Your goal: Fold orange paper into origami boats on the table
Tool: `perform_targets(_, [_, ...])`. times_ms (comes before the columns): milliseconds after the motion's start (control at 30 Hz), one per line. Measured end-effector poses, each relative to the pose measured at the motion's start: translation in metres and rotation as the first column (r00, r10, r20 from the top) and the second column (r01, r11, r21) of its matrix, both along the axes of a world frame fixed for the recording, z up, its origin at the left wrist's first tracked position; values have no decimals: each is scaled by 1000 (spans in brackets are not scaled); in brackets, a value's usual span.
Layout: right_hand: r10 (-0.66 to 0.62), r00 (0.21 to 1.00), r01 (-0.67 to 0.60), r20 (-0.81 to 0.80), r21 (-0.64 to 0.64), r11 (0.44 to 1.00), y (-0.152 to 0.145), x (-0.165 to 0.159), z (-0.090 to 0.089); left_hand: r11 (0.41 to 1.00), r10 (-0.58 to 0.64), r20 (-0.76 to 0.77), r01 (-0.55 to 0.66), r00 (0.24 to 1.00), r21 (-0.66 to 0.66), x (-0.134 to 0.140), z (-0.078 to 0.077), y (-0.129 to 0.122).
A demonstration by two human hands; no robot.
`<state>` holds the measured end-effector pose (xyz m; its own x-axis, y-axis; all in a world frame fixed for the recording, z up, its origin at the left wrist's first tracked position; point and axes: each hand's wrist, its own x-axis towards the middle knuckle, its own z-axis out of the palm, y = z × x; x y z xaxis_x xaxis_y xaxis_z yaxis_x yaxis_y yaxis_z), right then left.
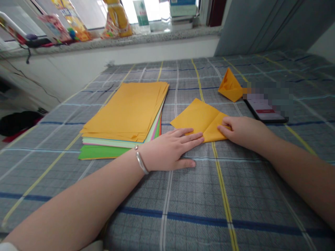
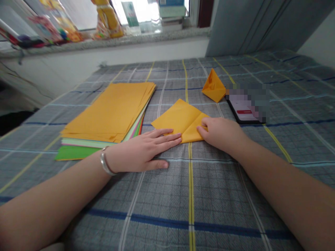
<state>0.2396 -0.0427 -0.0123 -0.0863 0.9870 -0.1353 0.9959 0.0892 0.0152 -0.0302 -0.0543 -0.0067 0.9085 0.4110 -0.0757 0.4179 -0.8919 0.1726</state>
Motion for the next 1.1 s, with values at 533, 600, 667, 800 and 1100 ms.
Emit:
perform_targets(533, [-14, 998, 23, -65, 132, 991, -3, 2, -7, 989, 64, 59, -71, 996, 126, 16, -4, -6])
perform_targets(600, [110, 985, -68, -133, 285, 956, -4, 4, -9, 990, 64, 67, -72, 996, 123, 16, -4, -6])
perform_targets(667, [378, 913, -288, -155, 414, 863, -4, 7, -11, 990, 66, 69, -74, 995, 117, 17, -4, -6])
perform_targets(800, [737, 645, -596, -204, 470, 651, -3, 10, -14, 992, 79, 52, -84, 995, 96, 18, -5, -6])
perform_targets(1100, [739, 626, -613, -250, 428, 664, -3, 12, -14, 995, -64, 70, 69, 995, -74, -4, 12, 15])
